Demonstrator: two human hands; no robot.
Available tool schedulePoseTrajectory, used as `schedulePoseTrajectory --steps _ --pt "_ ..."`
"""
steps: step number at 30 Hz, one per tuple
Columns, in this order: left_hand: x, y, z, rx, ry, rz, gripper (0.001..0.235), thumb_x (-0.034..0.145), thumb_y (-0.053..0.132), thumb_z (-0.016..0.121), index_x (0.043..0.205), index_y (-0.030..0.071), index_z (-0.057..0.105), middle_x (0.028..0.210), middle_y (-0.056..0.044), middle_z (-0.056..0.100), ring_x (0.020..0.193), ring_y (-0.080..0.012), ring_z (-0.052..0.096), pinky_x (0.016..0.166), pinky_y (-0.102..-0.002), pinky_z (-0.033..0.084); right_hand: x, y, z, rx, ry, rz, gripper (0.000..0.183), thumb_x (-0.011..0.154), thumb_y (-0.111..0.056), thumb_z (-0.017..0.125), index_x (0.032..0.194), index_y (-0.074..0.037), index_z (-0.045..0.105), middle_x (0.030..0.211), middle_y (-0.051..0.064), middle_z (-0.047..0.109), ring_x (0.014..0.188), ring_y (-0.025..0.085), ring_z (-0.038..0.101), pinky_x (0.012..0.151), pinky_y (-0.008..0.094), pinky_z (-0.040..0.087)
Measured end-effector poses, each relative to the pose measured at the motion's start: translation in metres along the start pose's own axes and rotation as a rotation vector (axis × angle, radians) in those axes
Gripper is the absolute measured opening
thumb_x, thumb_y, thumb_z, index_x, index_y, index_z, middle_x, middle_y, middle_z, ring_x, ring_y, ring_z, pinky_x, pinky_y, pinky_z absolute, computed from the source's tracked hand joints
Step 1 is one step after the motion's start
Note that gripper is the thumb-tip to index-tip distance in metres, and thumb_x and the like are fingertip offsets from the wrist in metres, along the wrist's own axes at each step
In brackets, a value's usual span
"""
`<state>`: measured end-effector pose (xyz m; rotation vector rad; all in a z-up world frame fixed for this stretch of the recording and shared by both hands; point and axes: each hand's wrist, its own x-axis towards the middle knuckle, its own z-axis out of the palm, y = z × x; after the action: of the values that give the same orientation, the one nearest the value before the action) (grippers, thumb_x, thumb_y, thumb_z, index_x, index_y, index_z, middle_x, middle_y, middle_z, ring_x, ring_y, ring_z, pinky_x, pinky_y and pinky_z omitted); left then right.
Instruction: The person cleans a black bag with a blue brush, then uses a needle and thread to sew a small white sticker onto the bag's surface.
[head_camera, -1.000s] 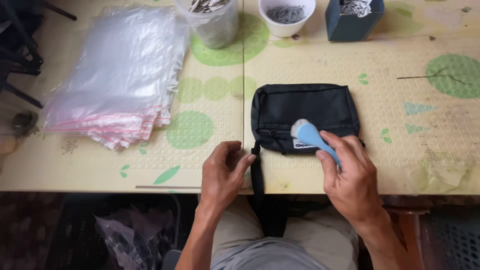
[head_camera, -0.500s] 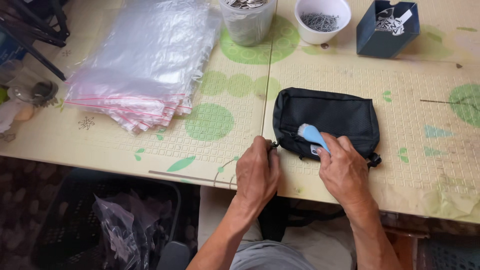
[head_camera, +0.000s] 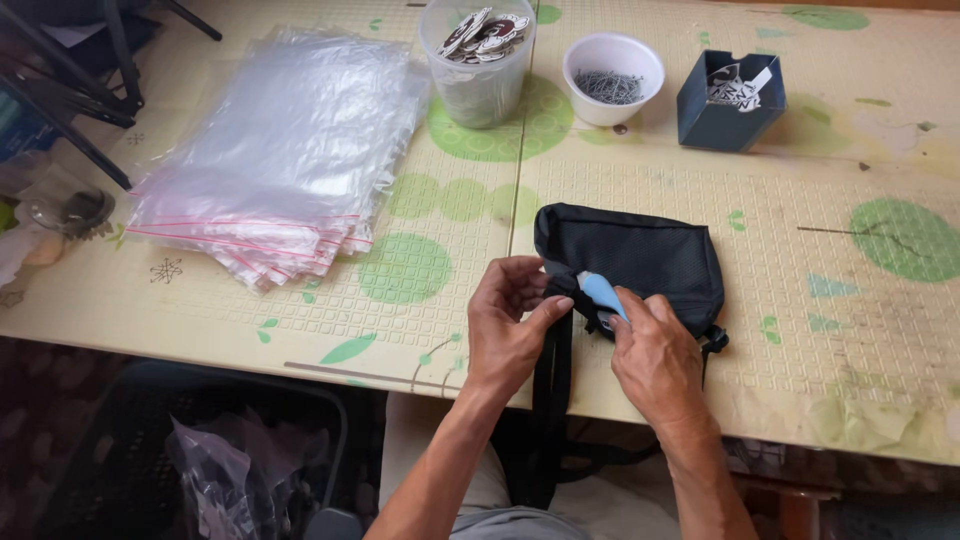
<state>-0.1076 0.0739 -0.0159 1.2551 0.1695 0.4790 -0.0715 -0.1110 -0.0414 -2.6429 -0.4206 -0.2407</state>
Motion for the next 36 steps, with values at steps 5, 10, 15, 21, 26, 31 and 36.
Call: schedulePoseTrajectory --steps 5,10,15,21,26,31,36 --pt "0.017 0.001 0.018 -0.034 -0.108 0.023 0.074 0.076 -0.003 0.085 0.141 -0.001 0.052 0.114 -0.015 0.070 0.086 -0.0088 0.069 0.079 -0.017 0.060 0.001 -0.004 -0.004 0.003 0.000 0.004 0.039 0.096 -0.029 0.061 0.134 -0.025 0.064 0.098 0.010 0.061 0.091 0.038 0.070 0.078 0.046 0.058" --pt "0.029 -0.007 0.020 0.078 -0.142 -0.160 0.079 0.074 -0.002 0.082 0.145 -0.003 0.046 0.097 -0.010 0.076 0.079 -0.0047 0.069 0.075 -0.012 0.057 0.005 0.004 -0.004 0.032 -0.005 -0.029 0.039 0.097 -0.027 0.060 0.135 -0.020 0.064 0.097 0.012 0.061 0.090 0.039 0.069 0.078 0.047 0.057" --pt "0.030 -0.003 0.023 0.196 -0.088 -0.239 0.066 0.071 0.002 0.085 0.131 0.002 0.056 0.091 -0.009 0.080 0.074 -0.0061 0.072 0.072 -0.014 0.059 0.009 0.013 -0.023 0.294 0.068 -0.009 0.035 0.108 -0.033 0.054 0.128 -0.013 0.074 0.088 0.012 0.065 0.081 0.034 0.069 0.075 0.042 0.055" --pt "0.030 0.001 0.025 0.227 -0.082 -0.250 0.058 0.073 0.005 0.084 0.124 0.001 0.058 0.092 -0.009 0.080 0.076 -0.0078 0.072 0.073 -0.015 0.058 0.014 -0.011 -0.043 0.144 0.395 -0.303 0.028 0.102 -0.024 0.067 0.129 -0.020 0.075 0.101 0.000 0.067 0.094 0.026 0.069 0.088 0.037 0.048" --pt "0.032 -0.008 0.025 0.235 -0.068 -0.243 0.056 0.071 0.006 0.085 0.121 0.001 0.060 0.093 -0.010 0.079 0.077 -0.0086 0.072 0.073 -0.016 0.059 0.017 -0.015 -0.038 0.051 0.427 -0.332 0.027 0.102 -0.028 0.068 0.128 -0.029 0.076 0.095 -0.009 0.063 0.092 0.013 0.066 0.093 0.030 0.039" --pt "0.032 -0.010 0.027 0.251 -0.081 -0.227 0.053 0.072 0.008 0.084 0.119 0.001 0.061 0.093 -0.010 0.079 0.078 -0.0083 0.071 0.073 -0.015 0.058 0.018 -0.009 -0.040 0.031 0.419 -0.345 0.025 0.101 -0.027 0.070 0.125 -0.030 0.077 0.092 -0.010 0.060 0.090 0.011 0.064 0.092 0.030 0.037" --pt "0.033 -0.014 0.025 0.265 -0.096 -0.217 0.049 0.073 0.008 0.083 0.117 0.004 0.061 0.093 -0.007 0.080 0.078 -0.0068 0.072 0.072 -0.014 0.056 0.016 -0.012 -0.046 -0.052 0.392 -0.337 0.025 0.101 -0.025 0.069 0.124 -0.032 0.076 0.093 -0.009 0.060 0.090 0.013 0.064 0.091 0.032 0.036"
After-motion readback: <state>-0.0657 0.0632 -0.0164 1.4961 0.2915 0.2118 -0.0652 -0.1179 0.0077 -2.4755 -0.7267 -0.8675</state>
